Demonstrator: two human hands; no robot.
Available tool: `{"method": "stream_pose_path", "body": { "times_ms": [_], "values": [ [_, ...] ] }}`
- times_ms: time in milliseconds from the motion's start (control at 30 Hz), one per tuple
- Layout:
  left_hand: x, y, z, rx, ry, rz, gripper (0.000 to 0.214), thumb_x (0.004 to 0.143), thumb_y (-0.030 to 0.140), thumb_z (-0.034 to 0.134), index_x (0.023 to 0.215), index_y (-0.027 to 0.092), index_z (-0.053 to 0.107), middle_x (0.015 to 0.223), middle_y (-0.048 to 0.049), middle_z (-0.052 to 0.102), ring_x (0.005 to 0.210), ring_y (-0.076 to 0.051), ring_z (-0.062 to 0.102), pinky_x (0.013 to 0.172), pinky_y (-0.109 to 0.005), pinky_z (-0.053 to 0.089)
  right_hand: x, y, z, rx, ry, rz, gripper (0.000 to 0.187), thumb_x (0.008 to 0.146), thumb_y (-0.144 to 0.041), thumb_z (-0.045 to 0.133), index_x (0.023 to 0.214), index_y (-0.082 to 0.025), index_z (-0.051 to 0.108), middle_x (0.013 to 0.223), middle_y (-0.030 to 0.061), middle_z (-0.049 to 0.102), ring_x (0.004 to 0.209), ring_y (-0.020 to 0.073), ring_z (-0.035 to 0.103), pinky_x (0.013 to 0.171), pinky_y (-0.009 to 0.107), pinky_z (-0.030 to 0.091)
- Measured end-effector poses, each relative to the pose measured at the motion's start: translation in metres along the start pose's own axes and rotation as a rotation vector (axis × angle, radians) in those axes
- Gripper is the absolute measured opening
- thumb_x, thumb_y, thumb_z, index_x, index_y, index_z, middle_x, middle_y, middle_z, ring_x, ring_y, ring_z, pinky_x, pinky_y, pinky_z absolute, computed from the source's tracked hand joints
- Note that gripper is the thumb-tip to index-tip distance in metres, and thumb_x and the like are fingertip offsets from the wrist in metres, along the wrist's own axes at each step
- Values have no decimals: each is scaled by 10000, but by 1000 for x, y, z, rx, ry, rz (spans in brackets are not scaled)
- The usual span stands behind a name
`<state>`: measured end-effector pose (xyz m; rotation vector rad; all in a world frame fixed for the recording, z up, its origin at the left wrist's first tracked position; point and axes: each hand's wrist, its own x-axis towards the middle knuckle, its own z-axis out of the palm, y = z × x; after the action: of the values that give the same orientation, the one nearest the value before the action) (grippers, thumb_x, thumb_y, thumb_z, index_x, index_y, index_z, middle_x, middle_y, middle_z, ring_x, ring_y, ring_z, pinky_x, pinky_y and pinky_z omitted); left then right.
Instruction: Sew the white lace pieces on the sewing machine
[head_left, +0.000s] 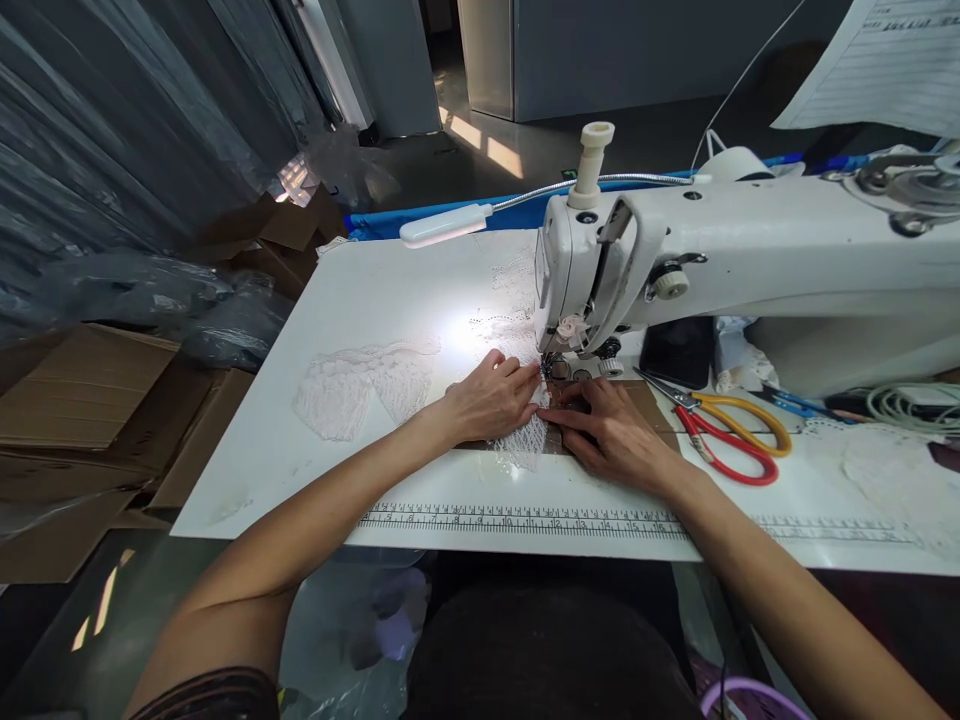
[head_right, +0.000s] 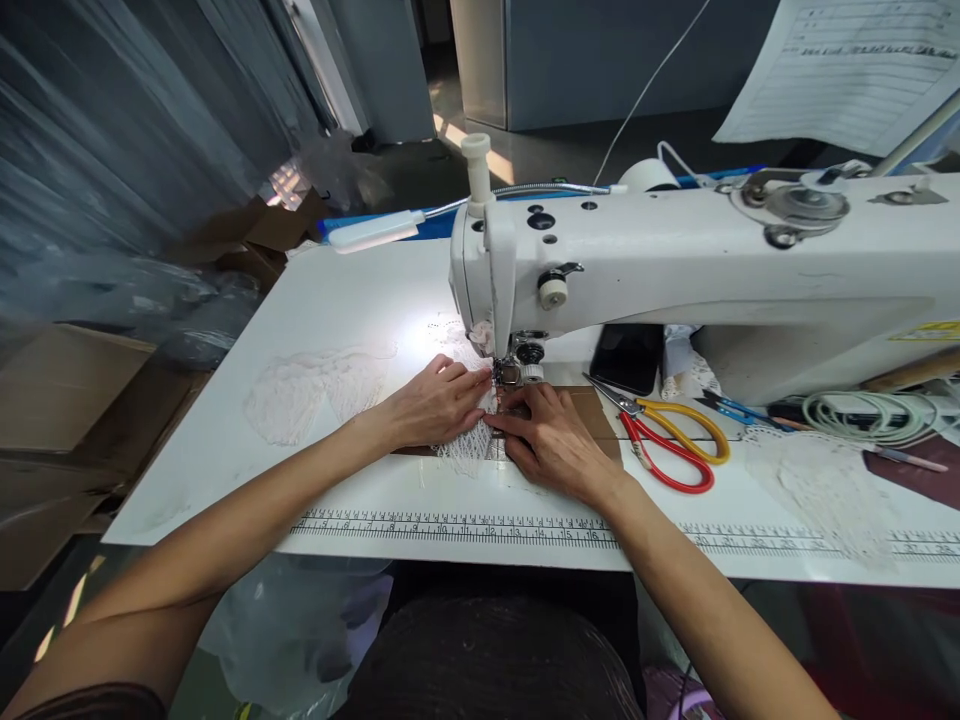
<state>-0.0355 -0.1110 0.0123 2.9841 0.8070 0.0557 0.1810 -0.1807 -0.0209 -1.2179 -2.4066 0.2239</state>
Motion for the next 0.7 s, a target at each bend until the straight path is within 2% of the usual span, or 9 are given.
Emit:
{"method": "stream_pose_path", "body": {
  "times_ms": [100, 300, 467, 700],
  "values": [
    [3, -3, 1, 73, 45, 28, 407, 989, 321, 379, 1257, 79, 567, 1368, -193, 531, 1033, -298, 541, 887, -436, 360, 0, 2, 1, -3, 29, -11, 380, 895, -204, 543, 1249, -257, 669, 1151, 128, 584, 1069, 295, 506, 932, 497, 454],
    [-2, -7, 8, 129, 145, 46, 414, 1002, 342, 358, 1241, 94, 589, 1408, -156, 523, 1014, -266, 546, 881, -430, 381, 1, 1, 1, 0, 27, -5, 370, 906, -201, 538, 1245, -270, 669, 1140, 117, 579, 1047, 287, 511, 919, 494, 459],
    [-4, -10, 10, 100, 175, 46, 396, 990, 334, 382, 1260, 133, 591, 1416, -137, 527, 1026, -270, 549, 913, -464, 378, 1, -2, 0, -17, 6, 21, 373, 903, -214, 544, 1248, -291, 663, 1149, 113, 586, 1044, 298, 522, 886, 502, 458],
    [-3, -9, 12, 68, 191, 28, 410, 982, 335, 403, 1271, 109, 584, 1416, -152, 527, 1048, -280, 545, 919, -474, 377, 2, -1, 0, -3, 24, 28, 367, 901, -213, 540, 1234, -296, 672, 1137, 109, 594, 1047, 295, 526, 882, 487, 464]
  ]
}}
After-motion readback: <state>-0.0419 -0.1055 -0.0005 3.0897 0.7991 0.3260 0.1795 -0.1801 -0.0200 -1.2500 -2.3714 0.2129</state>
